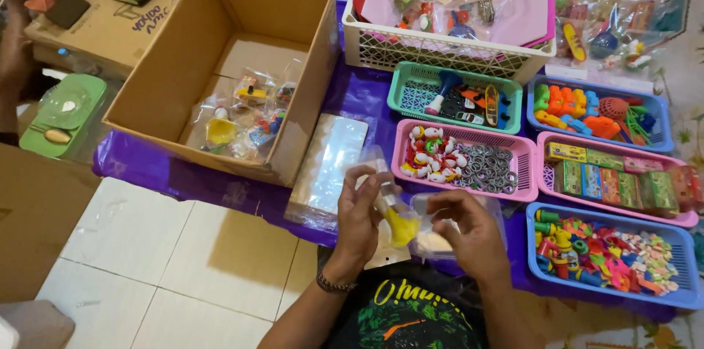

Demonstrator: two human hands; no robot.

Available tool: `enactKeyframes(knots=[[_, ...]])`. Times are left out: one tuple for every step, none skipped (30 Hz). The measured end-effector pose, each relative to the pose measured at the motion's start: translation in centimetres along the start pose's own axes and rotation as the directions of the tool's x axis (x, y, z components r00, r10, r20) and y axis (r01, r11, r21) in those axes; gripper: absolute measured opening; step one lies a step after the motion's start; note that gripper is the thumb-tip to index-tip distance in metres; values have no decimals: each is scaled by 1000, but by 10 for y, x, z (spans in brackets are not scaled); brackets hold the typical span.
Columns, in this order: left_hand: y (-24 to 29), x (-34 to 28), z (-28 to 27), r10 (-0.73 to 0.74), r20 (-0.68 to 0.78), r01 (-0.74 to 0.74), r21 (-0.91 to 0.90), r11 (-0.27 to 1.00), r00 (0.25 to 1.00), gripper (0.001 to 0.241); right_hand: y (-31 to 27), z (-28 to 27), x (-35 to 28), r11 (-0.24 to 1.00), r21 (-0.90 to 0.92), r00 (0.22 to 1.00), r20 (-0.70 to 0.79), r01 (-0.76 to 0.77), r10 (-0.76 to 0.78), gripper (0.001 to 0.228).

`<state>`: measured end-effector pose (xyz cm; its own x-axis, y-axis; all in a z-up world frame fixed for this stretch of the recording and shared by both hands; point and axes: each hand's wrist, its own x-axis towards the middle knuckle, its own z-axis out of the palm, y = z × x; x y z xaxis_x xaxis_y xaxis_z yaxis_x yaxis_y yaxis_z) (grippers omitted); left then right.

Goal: The person is individually packing small plastic toys and trinkets into clear plastic bags.

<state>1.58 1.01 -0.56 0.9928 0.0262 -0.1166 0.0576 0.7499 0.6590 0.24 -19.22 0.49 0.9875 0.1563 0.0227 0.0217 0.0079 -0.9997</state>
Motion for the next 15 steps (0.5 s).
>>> enactKeyframes(knots=[[1,2,0,4,1,-4,-1,1000,1000,33,-6,4,-2,1000,-1,1000,2,3,-3,42],[2,4,0,-3,-8,2,-88,996,1000,24,-13,9,-4,989,-141,999,28,33,-30,56],[1,4,0,-16,-19,12,-176,984,1000,15,-18,13,-9,959,-278,997,54,60,-47,70],[4,1,2,-18,-21,14,-176,984,1000,15,-15,14,-12,959,-278,998,54,57,-43,70],[7,1,5,-56,-63,40,-227,973,996,17,-12,15,-13,985,-171,999,52,27,-18,64],[9,1,8,-96,-103,64,-279,958,990,19,-9,16,-14,998,-62,999,51,-3,6,61],[11,0,9,-94,-100,63,-279,958,991,19,-3,15,-14,998,-62,999,51,1,3,61],[13,-1,10,-76,-32,63,-302,951,997,17,4,14,-13,998,-40,996,-73,39,-42,43],[14,-4,11,-60,34,67,-324,944,998,19,11,13,-14,997,-21,977,-198,76,-78,25],[15,-6,13,-62,35,70,-323,944,997,19,14,11,-14,997,-21,977,-200,75,-78,25],[17,-8,15,-51,53,65,-311,948,997,20,16,10,-13,997,67,966,-258,28,-10,28],[18,-11,17,-40,71,60,-300,952,997,21,17,9,-11,988,157,949,-309,-14,63,33],[15,-13,16,-42,71,61,-299,952,997,21,22,8,-11,987,158,949,-309,-15,64,33],[12,-15,15,111,52,-102,-163,981,992,17,27,7,-11,988,133,956,-273,-77,111,31],[10,-16,15,266,59,-265,-24,964,962,14,31,6,-8,986,106,959,-237,-132,154,30]])
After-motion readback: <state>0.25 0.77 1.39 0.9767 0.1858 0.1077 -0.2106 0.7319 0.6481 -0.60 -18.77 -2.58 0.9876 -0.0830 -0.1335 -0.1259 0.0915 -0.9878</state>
